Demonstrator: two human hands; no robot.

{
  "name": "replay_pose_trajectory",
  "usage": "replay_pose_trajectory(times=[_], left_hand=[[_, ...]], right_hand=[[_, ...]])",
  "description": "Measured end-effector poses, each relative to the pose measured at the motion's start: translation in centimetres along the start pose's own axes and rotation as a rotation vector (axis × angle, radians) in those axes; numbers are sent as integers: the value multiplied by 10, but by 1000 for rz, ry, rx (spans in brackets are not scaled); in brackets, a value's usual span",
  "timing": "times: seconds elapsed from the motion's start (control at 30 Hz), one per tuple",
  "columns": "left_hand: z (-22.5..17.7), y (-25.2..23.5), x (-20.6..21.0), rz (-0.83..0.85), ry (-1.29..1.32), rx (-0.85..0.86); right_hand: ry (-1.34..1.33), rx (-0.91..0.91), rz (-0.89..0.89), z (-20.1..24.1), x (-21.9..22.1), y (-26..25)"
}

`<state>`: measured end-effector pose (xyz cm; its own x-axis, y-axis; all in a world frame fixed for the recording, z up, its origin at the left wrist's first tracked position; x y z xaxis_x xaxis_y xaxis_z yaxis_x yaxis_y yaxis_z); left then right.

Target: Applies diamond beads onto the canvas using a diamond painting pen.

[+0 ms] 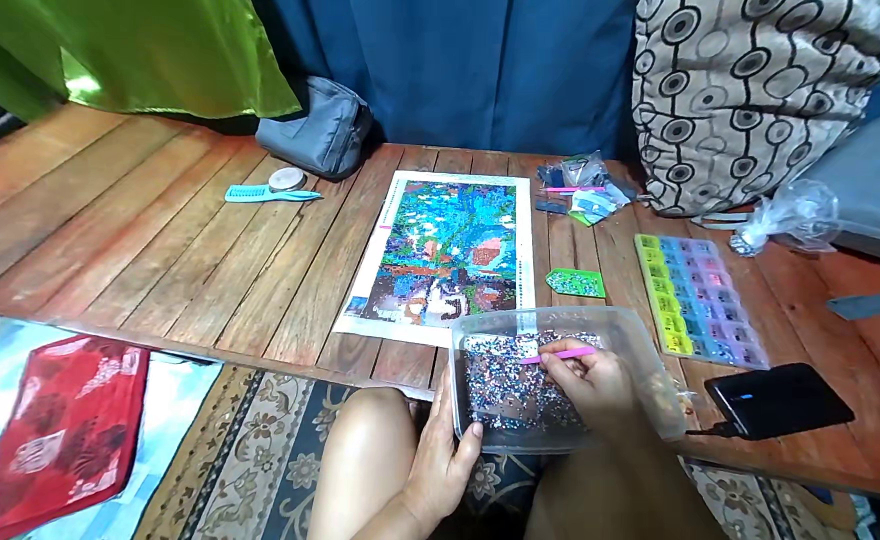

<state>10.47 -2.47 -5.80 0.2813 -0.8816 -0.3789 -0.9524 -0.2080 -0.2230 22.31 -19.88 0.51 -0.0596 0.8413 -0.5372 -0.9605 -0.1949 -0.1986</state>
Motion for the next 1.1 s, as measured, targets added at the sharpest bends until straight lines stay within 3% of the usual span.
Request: replay_pose_trajectory(times=[0.63,1.1], left_hand=[[0,0,1,14,-11,-17],[-2,0,1,7,-32,-13]], right_hand=[[63,-37,114,7,12,0],[95,-93,69,7,13,1]])
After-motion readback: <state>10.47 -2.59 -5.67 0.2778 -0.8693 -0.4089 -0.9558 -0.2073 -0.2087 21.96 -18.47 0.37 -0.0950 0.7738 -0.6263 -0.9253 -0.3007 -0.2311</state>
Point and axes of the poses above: each hand's wrist, its own y-axis away from the middle knuckle, its own x-axis out of the palm, z = x × y, the point moved 5 cm from there along -y, towards the middle knuckle, and after that the axes turned 3 degrees about -z, right-handed, at the moved point
